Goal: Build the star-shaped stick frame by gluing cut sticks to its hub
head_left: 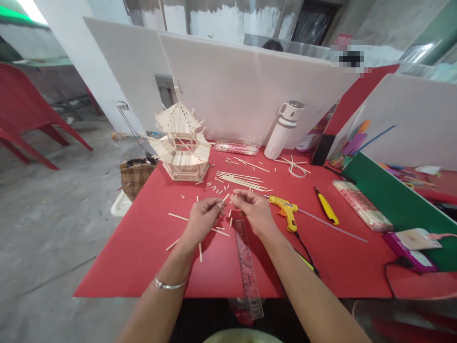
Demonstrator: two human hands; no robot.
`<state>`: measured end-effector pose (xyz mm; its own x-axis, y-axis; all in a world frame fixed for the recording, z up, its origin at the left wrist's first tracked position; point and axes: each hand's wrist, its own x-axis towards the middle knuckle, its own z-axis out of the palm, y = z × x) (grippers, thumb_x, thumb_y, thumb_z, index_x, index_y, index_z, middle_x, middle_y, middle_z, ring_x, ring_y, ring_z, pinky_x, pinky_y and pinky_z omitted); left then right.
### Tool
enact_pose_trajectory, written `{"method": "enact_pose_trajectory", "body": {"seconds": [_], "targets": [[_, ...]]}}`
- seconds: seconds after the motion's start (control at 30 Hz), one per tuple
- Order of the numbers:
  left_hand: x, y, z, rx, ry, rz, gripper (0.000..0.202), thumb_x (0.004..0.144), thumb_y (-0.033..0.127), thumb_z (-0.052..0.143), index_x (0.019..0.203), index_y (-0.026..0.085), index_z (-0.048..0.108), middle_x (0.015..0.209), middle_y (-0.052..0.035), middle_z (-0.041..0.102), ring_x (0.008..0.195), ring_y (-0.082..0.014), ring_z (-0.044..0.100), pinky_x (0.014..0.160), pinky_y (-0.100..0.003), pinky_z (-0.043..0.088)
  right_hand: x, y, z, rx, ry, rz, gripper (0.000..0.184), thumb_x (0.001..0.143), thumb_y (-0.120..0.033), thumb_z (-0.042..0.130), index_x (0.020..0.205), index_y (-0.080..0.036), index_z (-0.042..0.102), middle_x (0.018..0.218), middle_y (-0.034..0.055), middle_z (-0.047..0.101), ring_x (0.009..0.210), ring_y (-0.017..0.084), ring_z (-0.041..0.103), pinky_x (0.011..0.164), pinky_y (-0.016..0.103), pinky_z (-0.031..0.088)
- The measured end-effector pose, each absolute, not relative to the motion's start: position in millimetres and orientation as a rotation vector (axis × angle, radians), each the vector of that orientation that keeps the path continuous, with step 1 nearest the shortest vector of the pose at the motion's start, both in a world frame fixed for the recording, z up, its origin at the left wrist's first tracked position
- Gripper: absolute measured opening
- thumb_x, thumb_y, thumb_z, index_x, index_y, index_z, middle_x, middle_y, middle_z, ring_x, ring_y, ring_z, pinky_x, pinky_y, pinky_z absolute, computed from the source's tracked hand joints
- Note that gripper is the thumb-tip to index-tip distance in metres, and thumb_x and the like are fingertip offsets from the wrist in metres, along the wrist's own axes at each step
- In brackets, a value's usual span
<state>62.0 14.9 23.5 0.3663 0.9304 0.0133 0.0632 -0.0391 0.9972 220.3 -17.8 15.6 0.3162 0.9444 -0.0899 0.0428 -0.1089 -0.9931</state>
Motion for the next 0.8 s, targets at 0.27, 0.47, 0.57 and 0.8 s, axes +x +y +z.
{"method": "enact_pose_trajectory", "body": {"seconds": [0.27, 0.47, 0.57, 0.8], "targets": [[64.0, 16.7, 19.0, 1.387, 0.985, 0.921, 0.027, 0.079, 0.038, 0.063, 0.066, 0.013, 0.065, 0.051, 0.0021, 0.051, 0.045, -0.0063, 0.038, 0.045, -0.02, 0.028, 244.6, -29.2, 19.2, -1.75, -1.413, 0.863, 0.03, 0.071, -0.033, 0.071, 0.098, -0.021, 0.073, 0.092, 0.0057, 0.073, 0.087, 0.022, 0.065, 0.083, 0.035, 0.047], [65.8, 18.1, 14.5, 1.323, 1.005, 0.911, 0.026, 0.076, 0.038, 0.065, 0.072, 0.013, 0.068, 0.06, -0.0004, 0.058, 0.045, -0.0055, 0.039, 0.043, -0.019, 0.028, 278.5, -132.0, 33.0, -2.242, -1.864, 0.208, 0.057, 0.086, -0.053, 0.056, 0.134, -0.023, 0.055, 0.124, 0.0121, 0.062, 0.114, 0.031, 0.057, 0.089, 0.041, 0.047], [68.4, 17.7, 13.1, 1.31, 0.984, 0.895, 0.025, 0.075, 0.038, 0.067, 0.072, 0.013, 0.068, 0.058, -0.0002, 0.058, 0.043, -0.0049, 0.038, 0.041, -0.019, 0.026, 288.9, -178.6, 19.0, -2.461, -1.849, 0.149, 0.076, 0.076, -0.063, 0.062, 0.135, -0.016, 0.053, 0.12, 0.0167, 0.063, 0.106, 0.035, 0.061, 0.081, 0.043, 0.05], [73.1, 5.7, 18.1, 1.229, 0.92, 0.908, 0.029, 0.07, 0.042, 0.073, 0.077, 0.013, 0.068, 0.067, -0.0016, 0.064, 0.041, -0.0042, 0.041, 0.038, -0.018, 0.027, 286.6, -186.0, 0.4, -2.538, -1.583, 0.215, 0.071, 0.07, -0.049, 0.064, 0.13, -0.013, 0.056, 0.111, 0.0162, 0.063, 0.102, 0.031, 0.062, 0.082, 0.038, 0.049]]}}
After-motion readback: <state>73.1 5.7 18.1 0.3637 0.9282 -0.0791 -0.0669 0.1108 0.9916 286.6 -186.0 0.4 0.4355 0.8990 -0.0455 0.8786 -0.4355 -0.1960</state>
